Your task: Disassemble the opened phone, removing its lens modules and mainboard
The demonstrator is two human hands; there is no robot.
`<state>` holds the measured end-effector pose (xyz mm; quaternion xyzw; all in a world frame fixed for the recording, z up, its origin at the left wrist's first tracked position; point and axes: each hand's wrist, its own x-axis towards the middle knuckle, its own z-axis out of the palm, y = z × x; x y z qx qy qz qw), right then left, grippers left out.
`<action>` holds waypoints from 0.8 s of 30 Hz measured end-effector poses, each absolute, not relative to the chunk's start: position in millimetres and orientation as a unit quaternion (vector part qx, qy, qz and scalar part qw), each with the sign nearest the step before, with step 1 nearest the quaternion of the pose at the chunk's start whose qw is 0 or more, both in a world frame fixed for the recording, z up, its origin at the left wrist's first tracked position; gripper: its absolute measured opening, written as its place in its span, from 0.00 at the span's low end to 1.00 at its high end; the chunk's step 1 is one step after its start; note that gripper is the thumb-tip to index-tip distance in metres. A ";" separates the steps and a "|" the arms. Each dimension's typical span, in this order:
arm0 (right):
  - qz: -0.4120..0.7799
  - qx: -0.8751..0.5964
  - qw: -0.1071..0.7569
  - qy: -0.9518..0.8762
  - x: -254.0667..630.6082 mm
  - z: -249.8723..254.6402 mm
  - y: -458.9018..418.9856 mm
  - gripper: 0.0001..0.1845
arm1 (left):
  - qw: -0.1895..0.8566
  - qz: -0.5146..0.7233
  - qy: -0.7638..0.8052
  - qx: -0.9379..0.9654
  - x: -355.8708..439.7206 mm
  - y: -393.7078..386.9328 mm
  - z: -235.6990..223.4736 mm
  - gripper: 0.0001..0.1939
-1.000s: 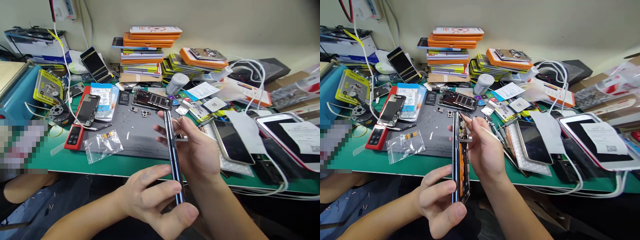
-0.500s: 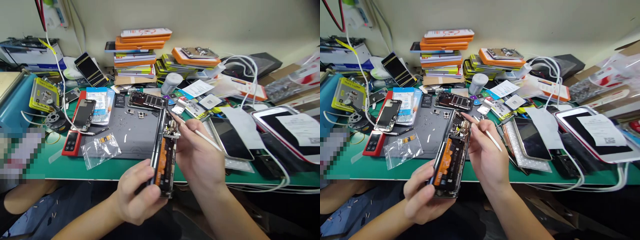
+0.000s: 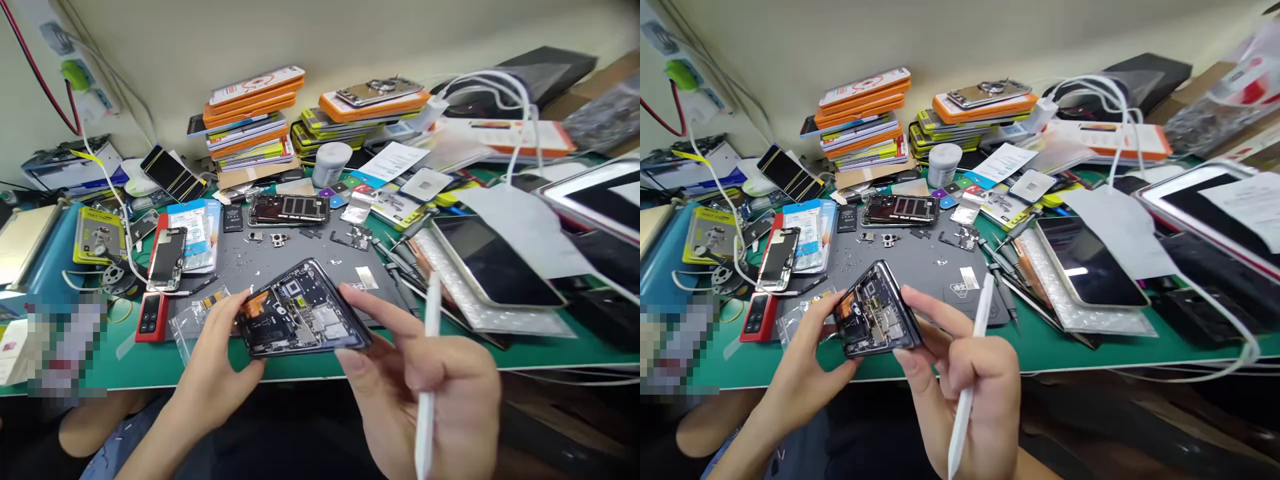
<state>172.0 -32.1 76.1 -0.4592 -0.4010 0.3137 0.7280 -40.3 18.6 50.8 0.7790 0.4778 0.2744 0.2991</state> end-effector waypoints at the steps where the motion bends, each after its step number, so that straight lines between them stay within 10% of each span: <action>1: 0.293 -0.457 0.722 -0.428 172.5 76.6 -32.5 0.23 | 0.310 0.270 0.470 0.781 -38.3 23.9 51.3 0.46; 24: 0.176 -0.463 0.698 -0.517 200.9 82.0 -9.1 0.30 | 0.488 0.237 0.403 0.737 3.9 54.8 57.2 0.44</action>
